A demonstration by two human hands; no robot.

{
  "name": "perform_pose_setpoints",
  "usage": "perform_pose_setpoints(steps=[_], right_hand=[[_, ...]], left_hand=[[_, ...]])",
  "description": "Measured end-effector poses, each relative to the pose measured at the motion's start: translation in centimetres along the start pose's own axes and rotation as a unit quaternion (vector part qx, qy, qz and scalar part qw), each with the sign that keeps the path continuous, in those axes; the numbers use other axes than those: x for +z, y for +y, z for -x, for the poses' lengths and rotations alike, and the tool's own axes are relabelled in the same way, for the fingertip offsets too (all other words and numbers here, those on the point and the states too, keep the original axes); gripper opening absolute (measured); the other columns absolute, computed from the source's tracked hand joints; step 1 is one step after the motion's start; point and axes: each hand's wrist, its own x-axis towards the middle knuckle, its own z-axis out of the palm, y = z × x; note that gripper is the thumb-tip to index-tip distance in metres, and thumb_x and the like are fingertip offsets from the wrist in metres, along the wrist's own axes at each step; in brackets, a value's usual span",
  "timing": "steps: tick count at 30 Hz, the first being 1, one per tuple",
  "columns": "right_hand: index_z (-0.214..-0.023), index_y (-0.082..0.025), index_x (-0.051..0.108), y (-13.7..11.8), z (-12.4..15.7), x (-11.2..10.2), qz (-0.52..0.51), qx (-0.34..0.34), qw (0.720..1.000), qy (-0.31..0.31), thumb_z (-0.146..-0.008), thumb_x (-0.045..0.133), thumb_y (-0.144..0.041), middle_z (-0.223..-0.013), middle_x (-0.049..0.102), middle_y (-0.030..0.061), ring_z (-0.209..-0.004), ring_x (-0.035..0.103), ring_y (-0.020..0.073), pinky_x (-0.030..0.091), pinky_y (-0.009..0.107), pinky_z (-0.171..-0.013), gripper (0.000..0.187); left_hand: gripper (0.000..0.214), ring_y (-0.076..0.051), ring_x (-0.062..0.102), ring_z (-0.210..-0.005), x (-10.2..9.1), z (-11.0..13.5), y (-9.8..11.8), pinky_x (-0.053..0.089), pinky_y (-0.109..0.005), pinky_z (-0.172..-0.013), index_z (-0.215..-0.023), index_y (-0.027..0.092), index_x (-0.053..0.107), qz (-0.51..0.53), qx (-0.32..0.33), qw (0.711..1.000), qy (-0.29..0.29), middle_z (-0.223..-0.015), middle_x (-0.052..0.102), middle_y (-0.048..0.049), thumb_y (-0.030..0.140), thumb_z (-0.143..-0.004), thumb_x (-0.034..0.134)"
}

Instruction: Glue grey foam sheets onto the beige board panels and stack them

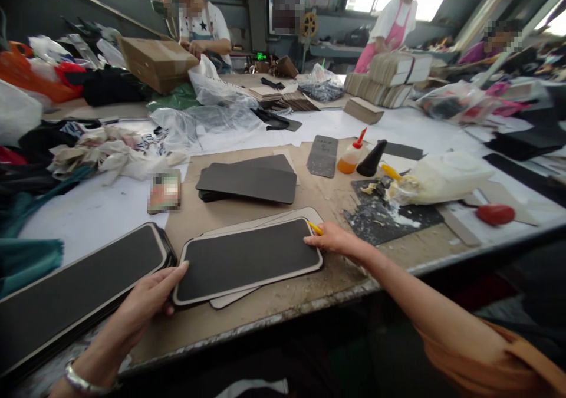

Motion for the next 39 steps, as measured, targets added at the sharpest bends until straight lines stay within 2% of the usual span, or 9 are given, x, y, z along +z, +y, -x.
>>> perform_pose_setpoints(steps=[4, 9, 17, 22, 27, 33, 36, 39], right_hand=[[-0.061, -0.015, 0.053, -0.7, 0.3, -0.2, 0.061, -0.01, 0.998, 0.012, -0.07, 0.059, -0.035, -0.056, 0.05, -0.0021, -0.054, 0.043, 0.0099, 0.031, 0.021, -0.049, 0.023], [-0.063, -0.014, 0.055, -0.8, 0.2, 0.1, 0.122, -0.003, 0.992, 0.011, -0.071, 0.059, -0.032, -0.058, 0.052, -0.0007, -0.056, 0.046, 0.0114, 0.031, 0.021, -0.051, 0.02], [-0.066, -0.014, 0.056, -0.5, 0.1, 0.3, 0.129, 0.0, 0.992, 0.013, -0.07, 0.059, -0.033, -0.062, 0.057, 0.0009, -0.061, 0.052, 0.0139, 0.033, 0.021, -0.052, 0.019], [-0.068, -0.016, 0.055, -0.5, 0.6, 0.2, 0.098, -0.04, 0.994, 0.008, -0.07, 0.056, -0.031, -0.067, 0.06, 0.0018, -0.065, 0.055, 0.0168, 0.038, 0.023, -0.057, 0.016], [-0.079, -0.017, 0.057, -0.6, 1.6, -0.3, 0.103, -0.094, 0.989, 0.047, -0.072, 0.05, -0.035, -0.081, 0.065, 0.0055, -0.077, 0.059, 0.0219, 0.042, 0.028, -0.07, 0.021], [-0.085, -0.02, 0.059, -1.3, 3.0, -1.3, 0.093, -0.114, 0.985, 0.091, -0.073, 0.049, -0.045, -0.086, 0.067, 0.0053, -0.079, 0.06, 0.0238, 0.044, 0.031, -0.074, 0.03], [-0.077, -0.021, 0.058, -1.7, 3.0, -2.0, 0.099, -0.122, 0.981, 0.111, -0.07, 0.051, -0.051, -0.076, 0.066, 0.0047, -0.074, 0.06, 0.0237, 0.046, 0.031, -0.071, 0.031], [-0.063, -0.023, 0.055, -2.8, 2.4, -2.4, 0.089, -0.13, 0.982, 0.104, -0.067, 0.053, -0.054, -0.063, 0.061, 0.0039, -0.066, 0.059, 0.0238, 0.047, 0.031, -0.064, 0.032]], left_hand=[[0.041, -0.008, 0.039, -0.036, -0.2, -0.3, -0.1, 0.033, -0.018, -0.031, -0.054, 0.017, 0.059, 0.005, -0.014, 1.0, -0.009, -0.043, 0.05, 0.0016, 0.057, -0.049, 0.065], [0.035, -0.009, 0.04, -0.039, -0.2, -0.7, -0.7, 0.034, -0.018, -0.031, -0.052, 0.017, 0.057, 0.006, -0.012, 1.0, 0.003, -0.046, 0.053, -0.0001, 0.052, -0.049, 0.064], [0.035, -0.008, 0.039, -0.039, 0.1, -0.4, -0.4, 0.032, -0.018, -0.031, -0.052, 0.018, 0.057, 0.005, -0.016, 1.0, 0.019, -0.045, 0.051, 0.0004, 0.052, -0.047, 0.062], [0.046, -0.009, 0.04, -0.039, 0.0, -0.2, -0.3, 0.033, -0.019, -0.032, -0.057, 0.017, 0.058, 0.009, -0.005, 1.0, -0.005, -0.045, 0.049, 0.0018, 0.062, -0.047, 0.061], [0.049, -0.008, 0.039, -0.038, 0.0, -0.1, -0.4, 0.032, -0.019, -0.032, -0.062, 0.017, 0.058, 0.026, 0.008, 0.999, -0.026, -0.045, 0.047, 0.004, 0.064, -0.049, 0.061], [0.044, -0.006, 0.039, -0.04, 0.3, 0.7, -0.6, 0.032, -0.018, -0.035, -0.063, 0.016, 0.056, 0.106, 0.055, 0.993, -0.024, -0.049, 0.048, 0.005, 0.059, -0.055, 0.064], [0.041, -0.006, 0.037, -0.041, -0.3, 1.4, -0.7, 0.032, -0.018, -0.037, -0.065, 0.016, 0.057, 0.143, 0.073, 0.987, -0.015, -0.051, 0.049, 0.0049, 0.056, -0.06, 0.063], [0.042, -0.006, 0.038, -0.042, -1.4, 2.2, -0.8, 0.031, -0.018, -0.038, -0.067, 0.015, 0.059, 0.163, 0.082, 0.983, 0.006, -0.052, 0.049, 0.0039, 0.056, -0.06, 0.063]])
